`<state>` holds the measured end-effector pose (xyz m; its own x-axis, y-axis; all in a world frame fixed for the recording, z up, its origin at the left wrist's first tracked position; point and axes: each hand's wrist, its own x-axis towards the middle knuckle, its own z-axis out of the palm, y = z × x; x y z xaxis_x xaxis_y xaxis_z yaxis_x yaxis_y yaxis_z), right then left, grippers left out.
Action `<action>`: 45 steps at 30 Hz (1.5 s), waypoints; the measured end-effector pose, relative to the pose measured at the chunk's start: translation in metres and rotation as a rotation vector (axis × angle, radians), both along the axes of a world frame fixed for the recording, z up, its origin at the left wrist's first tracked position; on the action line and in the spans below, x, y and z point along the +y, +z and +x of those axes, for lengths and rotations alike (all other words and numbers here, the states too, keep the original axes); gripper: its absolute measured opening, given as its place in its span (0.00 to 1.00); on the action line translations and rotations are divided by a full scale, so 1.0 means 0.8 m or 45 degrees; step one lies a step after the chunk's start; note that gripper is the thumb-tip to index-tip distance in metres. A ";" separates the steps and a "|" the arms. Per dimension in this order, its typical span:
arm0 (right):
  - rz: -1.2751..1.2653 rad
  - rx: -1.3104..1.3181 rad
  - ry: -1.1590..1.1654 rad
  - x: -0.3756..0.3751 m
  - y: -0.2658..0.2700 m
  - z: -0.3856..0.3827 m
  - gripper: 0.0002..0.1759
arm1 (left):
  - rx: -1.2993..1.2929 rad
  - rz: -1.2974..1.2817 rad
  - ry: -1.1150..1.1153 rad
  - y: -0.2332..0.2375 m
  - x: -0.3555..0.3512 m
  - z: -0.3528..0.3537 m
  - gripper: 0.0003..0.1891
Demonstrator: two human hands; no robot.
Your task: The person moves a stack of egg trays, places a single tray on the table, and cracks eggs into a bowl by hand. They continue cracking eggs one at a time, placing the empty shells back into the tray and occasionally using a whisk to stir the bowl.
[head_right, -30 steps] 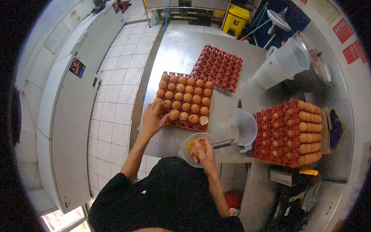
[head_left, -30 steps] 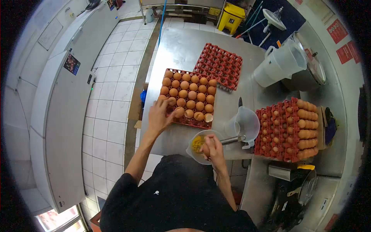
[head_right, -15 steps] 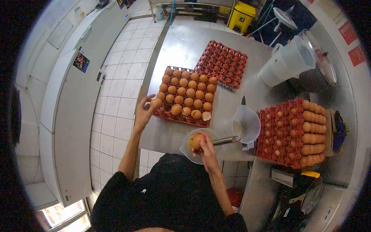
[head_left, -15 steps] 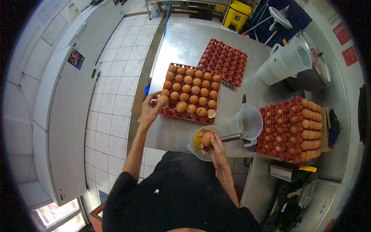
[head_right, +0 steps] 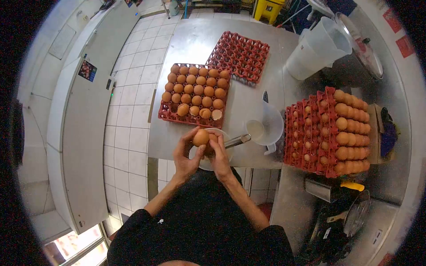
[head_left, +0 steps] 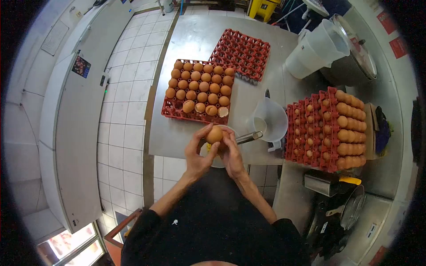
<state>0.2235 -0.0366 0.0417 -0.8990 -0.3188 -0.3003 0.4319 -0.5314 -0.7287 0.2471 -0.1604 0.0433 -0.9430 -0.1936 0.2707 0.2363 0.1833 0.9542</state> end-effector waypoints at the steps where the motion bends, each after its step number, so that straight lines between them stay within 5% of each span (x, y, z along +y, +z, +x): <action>1: -0.003 -0.005 0.028 0.012 0.000 0.003 0.19 | -0.110 0.069 0.007 0.009 0.005 0.003 0.27; 8: 0.913 0.650 0.227 0.072 0.014 0.013 0.29 | -0.509 0.493 -0.088 0.016 0.014 0.017 0.25; 13: 1.044 0.811 0.194 0.093 0.014 0.008 0.27 | -0.568 0.110 -0.325 0.030 0.025 0.018 0.24; 24: 1.213 0.860 0.203 0.086 -0.025 0.008 0.29 | -0.567 -0.251 -0.235 0.012 0.017 0.016 0.20; 30: 1.187 1.053 0.179 0.101 -0.031 0.004 0.33 | -0.402 -0.449 -0.427 0.019 -0.006 0.013 0.24; 32: 1.410 1.356 0.118 0.102 -0.033 0.005 0.35 | -0.347 -0.547 -0.481 0.024 -0.014 0.010 0.26; 36: 1.464 1.375 0.078 0.087 -0.031 0.012 0.35 | -0.228 -0.590 -0.560 0.019 -0.030 0.000 0.30; 45: 0.678 0.206 0.353 -0.021 -0.006 -0.031 0.26 | -0.056 -0.190 -0.234 -0.022 -0.076 -0.021 0.27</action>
<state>0.1985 -0.0537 0.0373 -0.8518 -0.3907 -0.3489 0.3632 0.0393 -0.9309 0.2301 -0.2211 0.0257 -0.9701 0.0219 0.2415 0.2378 0.2811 0.9297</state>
